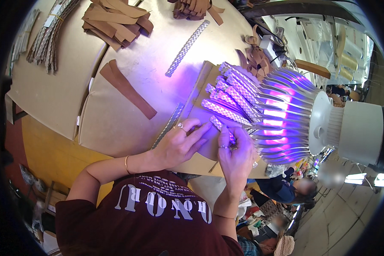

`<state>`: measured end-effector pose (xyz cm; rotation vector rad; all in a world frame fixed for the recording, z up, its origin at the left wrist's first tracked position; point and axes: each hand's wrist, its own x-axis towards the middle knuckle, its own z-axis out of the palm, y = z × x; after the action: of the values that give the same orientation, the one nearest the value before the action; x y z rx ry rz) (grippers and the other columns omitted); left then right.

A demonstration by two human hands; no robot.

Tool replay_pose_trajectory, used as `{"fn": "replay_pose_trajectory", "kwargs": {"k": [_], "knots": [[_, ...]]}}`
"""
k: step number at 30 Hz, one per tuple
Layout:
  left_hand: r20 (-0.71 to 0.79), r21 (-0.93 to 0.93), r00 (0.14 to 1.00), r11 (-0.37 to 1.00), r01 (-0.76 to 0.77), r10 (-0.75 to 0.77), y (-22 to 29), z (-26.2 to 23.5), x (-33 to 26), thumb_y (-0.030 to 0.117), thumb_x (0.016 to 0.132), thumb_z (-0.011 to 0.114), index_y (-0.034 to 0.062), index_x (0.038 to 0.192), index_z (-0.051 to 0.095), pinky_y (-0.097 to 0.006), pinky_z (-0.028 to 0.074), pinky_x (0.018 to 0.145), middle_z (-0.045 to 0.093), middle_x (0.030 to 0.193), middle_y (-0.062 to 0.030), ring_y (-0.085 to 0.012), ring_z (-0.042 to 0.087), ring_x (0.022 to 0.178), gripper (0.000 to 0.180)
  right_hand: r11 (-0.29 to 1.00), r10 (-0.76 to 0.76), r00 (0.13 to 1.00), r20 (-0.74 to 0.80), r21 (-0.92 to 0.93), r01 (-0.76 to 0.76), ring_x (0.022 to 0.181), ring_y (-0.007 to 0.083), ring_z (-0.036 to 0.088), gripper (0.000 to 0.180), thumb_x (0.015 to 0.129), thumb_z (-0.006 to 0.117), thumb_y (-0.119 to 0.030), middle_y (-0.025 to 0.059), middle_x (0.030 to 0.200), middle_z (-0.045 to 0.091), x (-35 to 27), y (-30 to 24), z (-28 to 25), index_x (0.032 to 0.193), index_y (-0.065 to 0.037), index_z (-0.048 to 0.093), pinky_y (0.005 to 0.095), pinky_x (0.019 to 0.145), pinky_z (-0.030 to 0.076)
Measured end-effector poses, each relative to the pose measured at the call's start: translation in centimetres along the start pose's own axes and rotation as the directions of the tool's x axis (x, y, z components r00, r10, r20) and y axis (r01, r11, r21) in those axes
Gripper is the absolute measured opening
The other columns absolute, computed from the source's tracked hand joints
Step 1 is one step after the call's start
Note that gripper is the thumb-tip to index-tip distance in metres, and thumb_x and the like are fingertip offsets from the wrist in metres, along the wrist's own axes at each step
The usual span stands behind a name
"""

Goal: The person repeatedly picks up braided straps and brown leather pieces, aligns them, and places them onto a cardboard form under a UV lamp. The person handles items one at a time, stacking completed units on the form throughout the clip.

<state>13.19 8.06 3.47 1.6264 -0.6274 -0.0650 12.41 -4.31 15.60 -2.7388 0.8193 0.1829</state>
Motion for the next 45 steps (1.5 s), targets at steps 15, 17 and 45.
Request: {"fn": "replay_pose_trajectory", "kwargs": {"k": [15,17,45], "knots": [[0.098,-0.034,0.994,0.999,-0.036,0.039,1.3,0.5,0.6,0.008,0.089,0.063,-0.0039,0.135,0.048,-0.044,0.041,0.107,0.045,0.141,-0.0229,-0.0385,0.048,0.128,0.050,0.976,-0.155,0.988,-0.027,-0.159,0.149,0.060,0.0234,0.063,0.025,0.087,0.068,-0.025,0.0158,0.068,0.065,0.6,0.6,-0.3,0.089,0.000,0.072,0.0356,0.058,0.047],[0.103,-0.025,0.994,0.999,-0.036,0.038,1.3,0.5,0.6,0.007,0.089,0.063,-0.0042,0.134,0.049,-0.045,0.041,0.107,0.046,0.141,-0.0236,-0.0399,0.048,0.128,0.049,0.975,-0.121,0.993,-0.011,-0.191,0.117,0.059,0.0250,0.065,0.026,0.086,0.070,-0.026,0.0159,0.068,0.066,0.4,0.9,-1.0,0.087,0.000,0.072,0.0361,0.058,0.048],[0.225,0.277,0.974,0.956,-0.101,0.038,3.1,0.2,1.3,0.004,0.090,0.064,0.0022,0.126,0.058,-0.045,0.049,0.096,0.046,0.140,-0.0267,-0.0425,0.055,0.121,0.037,0.976,-0.200,0.973,-0.114,0.063,0.208,0.057,0.0321,0.061,0.025,0.085,0.065,-0.028,0.0119,0.058,0.063,0.3,3.3,-4.5,0.074,-0.007,0.071,0.0419,0.068,0.042]]}}
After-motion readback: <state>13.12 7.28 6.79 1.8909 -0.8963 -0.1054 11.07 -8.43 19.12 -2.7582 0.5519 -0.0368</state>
